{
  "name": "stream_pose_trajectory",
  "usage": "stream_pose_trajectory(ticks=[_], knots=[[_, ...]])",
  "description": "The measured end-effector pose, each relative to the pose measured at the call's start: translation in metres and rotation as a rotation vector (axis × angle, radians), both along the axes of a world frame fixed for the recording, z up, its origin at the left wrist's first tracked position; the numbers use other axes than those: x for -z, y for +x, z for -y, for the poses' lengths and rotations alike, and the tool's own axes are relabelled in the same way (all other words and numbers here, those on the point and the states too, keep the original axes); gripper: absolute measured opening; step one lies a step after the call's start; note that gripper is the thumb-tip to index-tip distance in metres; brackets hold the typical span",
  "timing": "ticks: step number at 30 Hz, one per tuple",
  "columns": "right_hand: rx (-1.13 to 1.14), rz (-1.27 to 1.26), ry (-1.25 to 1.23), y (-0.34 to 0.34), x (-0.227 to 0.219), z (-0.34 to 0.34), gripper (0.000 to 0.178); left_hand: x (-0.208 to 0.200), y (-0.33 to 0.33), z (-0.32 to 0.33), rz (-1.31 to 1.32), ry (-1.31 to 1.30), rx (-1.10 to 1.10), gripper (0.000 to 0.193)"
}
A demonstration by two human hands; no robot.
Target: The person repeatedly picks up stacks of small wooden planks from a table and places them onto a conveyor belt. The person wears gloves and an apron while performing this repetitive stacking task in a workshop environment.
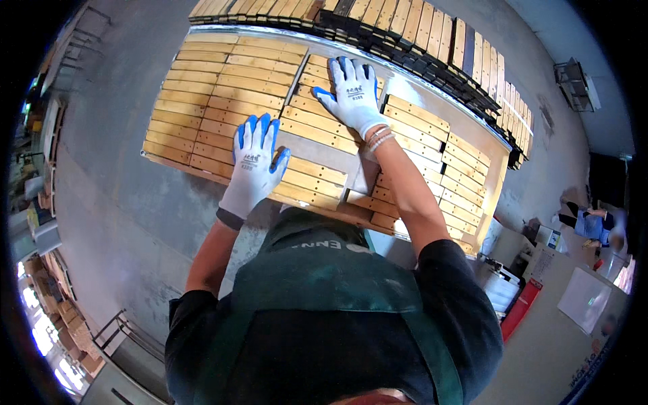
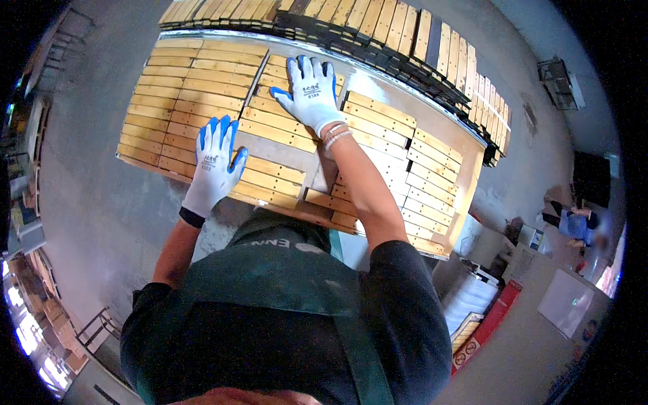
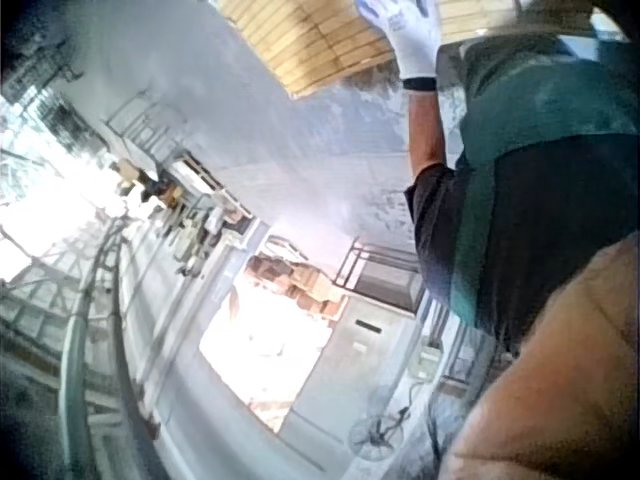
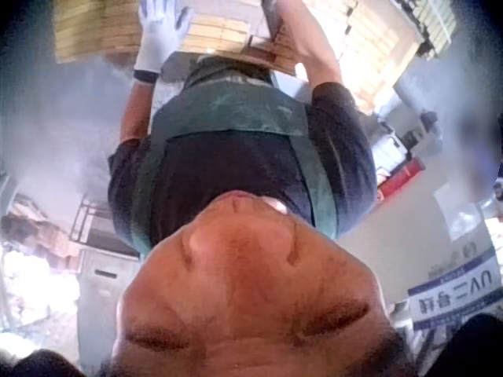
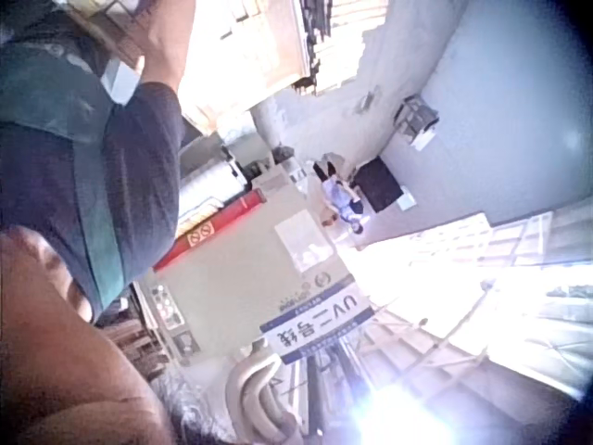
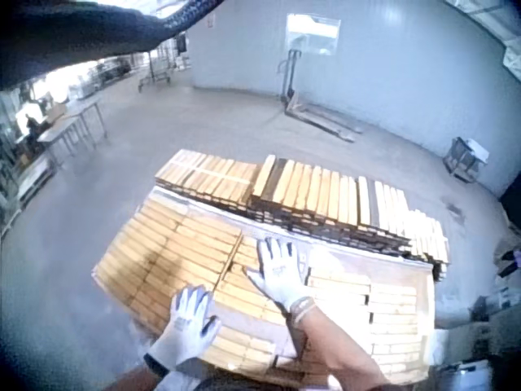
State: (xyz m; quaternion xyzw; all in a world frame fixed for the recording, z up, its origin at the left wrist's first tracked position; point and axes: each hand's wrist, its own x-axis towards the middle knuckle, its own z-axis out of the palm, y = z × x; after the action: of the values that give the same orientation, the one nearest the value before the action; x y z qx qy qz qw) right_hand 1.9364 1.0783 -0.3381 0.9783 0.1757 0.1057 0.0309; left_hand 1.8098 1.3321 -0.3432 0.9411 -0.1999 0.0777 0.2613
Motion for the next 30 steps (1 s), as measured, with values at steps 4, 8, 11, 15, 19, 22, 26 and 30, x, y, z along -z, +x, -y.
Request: stream_pose_trajectory(ticks=[4, 8, 11, 15, 19, 22, 26, 30], knots=[[0.013, -0.110, 0.024, -0.033, -0.009, -0.027, 0.085, 0.003, -0.002, -0.001, -0.021, -0.152, -0.019, 0.057], [0.008, -0.056, 0.095, -0.043, -0.002, -0.029, 0.085, -0.003, 0.007, -0.002, -0.054, -0.296, -0.049, 0.053], [-0.091, -0.047, 0.277, -0.043, -0.008, -0.009, 0.068, -0.022, 0.023, 0.011, 0.018, -0.271, 0.034, 0.050], [0.057, -0.028, 0.227, -0.056, -0.064, 0.071, 0.059, -0.040, 0.057, 0.053, 0.019, -0.289, 0.259, 0.048], [0.327, 0.182, -0.065, -0.095, -0.031, 0.173, 0.059, -0.028, 0.100, 0.138, 0.174, -0.211, 0.507, 0.051], [0.331, 0.143, 0.014, -0.117, -0.033, 0.147, 0.070, -0.005, 0.125, 0.200, 0.382, -0.145, 0.630, 0.054], [0.369, 0.160, -0.007, -0.131, -0.026, 0.159, 0.067, 0.000, 0.125, 0.285, 0.189, -0.235, 0.708, 0.048], [0.332, 0.290, 0.220, -0.181, -0.066, 0.210, 0.054, 0.005, 0.116, 0.314, 0.202, -0.176, 0.638, 0.049]])
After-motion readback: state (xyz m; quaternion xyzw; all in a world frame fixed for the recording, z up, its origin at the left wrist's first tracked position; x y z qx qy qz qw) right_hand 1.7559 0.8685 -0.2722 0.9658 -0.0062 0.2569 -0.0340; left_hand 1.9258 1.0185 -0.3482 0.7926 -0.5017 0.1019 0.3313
